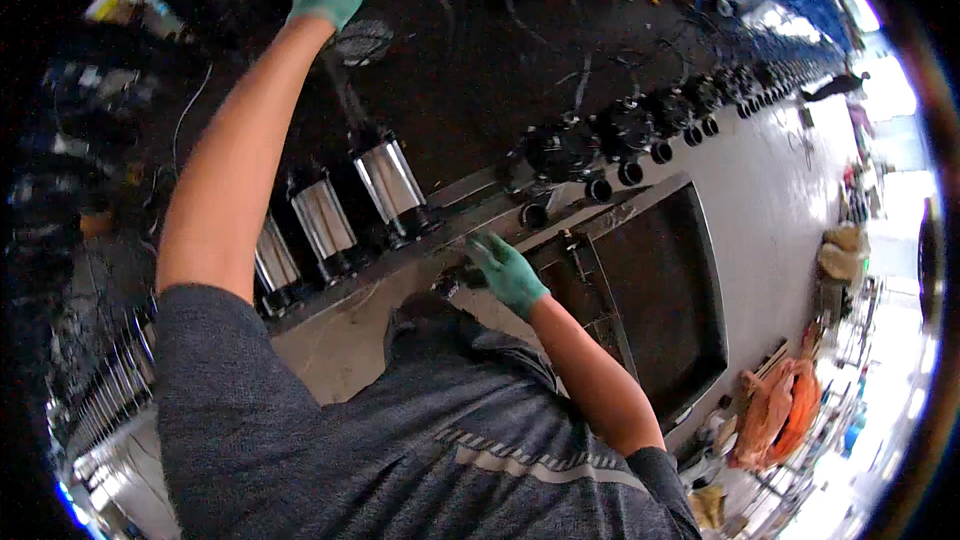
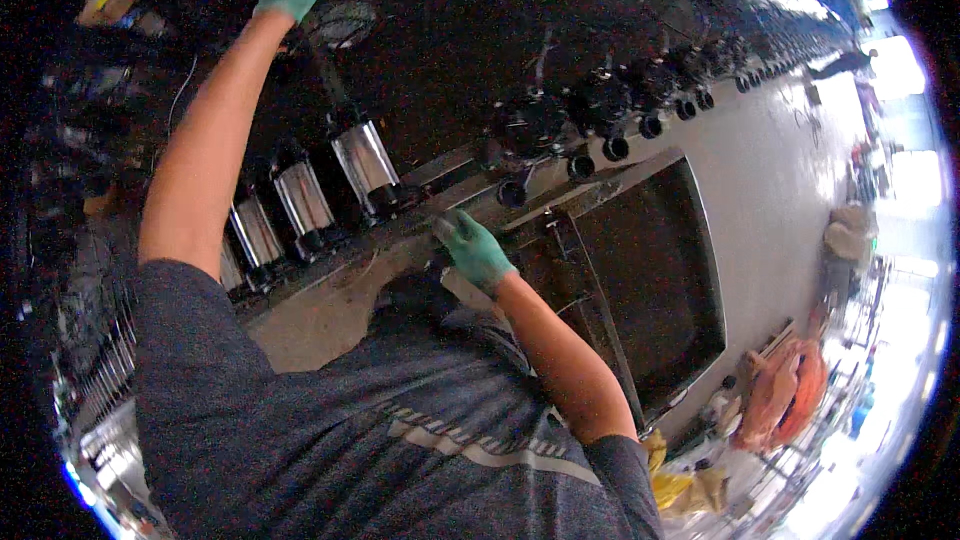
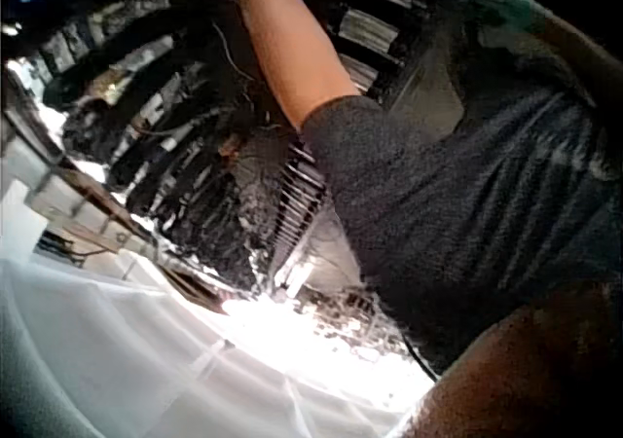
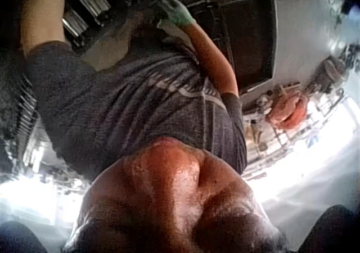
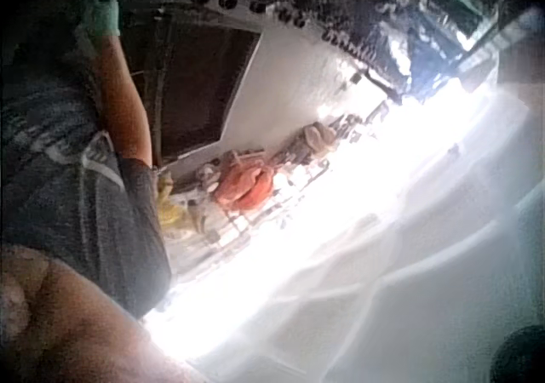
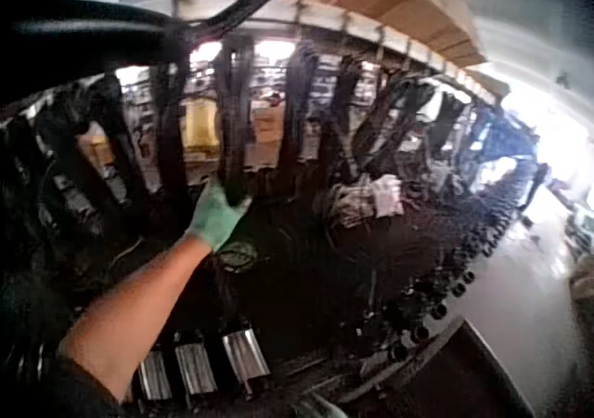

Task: The person repeatedly picks up a cylindrical metal device from a rack, places it into a large metal tray, and manipulates it by hand. The person then removes the device from the tray and returns it to the rack. This cycle is repeated multiple times throughout the video.

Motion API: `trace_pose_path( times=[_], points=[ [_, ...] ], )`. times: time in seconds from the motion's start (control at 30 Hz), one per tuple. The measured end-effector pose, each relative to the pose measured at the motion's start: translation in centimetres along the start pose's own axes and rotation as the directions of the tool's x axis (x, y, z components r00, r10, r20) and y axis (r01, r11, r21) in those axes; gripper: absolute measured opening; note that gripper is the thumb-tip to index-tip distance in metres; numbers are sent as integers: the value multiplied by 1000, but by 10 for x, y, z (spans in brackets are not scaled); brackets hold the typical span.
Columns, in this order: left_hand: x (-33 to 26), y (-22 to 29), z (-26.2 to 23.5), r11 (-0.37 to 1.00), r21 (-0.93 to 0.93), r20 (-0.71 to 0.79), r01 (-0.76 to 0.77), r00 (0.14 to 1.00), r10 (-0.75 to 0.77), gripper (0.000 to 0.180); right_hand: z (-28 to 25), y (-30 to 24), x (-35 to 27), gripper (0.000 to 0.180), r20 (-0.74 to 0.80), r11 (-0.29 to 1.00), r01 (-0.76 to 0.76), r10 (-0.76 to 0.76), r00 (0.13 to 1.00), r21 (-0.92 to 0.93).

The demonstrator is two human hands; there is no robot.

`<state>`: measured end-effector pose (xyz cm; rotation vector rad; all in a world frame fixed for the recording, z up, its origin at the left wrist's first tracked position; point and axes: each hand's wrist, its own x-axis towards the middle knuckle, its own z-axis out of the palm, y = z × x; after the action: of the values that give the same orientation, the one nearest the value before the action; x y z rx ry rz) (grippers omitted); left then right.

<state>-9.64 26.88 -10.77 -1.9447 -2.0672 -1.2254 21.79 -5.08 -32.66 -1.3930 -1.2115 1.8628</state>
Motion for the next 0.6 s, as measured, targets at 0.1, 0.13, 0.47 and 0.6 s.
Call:
trace_pose_path(
  times=[0.1, 0.13, 0.47, 0.6],
  points=[
    [-20, -16, 26, 976, 134, -282, -170, 938, 202, 90, -49, 9, -64, 49, -175, 951, -138, 191, 966, 277],
    [-38, 5, 17, 979, 65, -267, -191, 942, 201, 89, -62, 2, -90, 44, -195, 902, -145, 241, 951, 407],
    [-193, 140, 175, 664, -531, 106, -527, 735, 669, 29, -99, 124, -248, 35, -615, 810, 138, 309, 726, 570],
    [-197, 135, 161, 454, -842, 500, 292, 738, 453, 34, -80, 121, -258, 35, -578, 721, 135, 412, 704, 679]
  ],
)
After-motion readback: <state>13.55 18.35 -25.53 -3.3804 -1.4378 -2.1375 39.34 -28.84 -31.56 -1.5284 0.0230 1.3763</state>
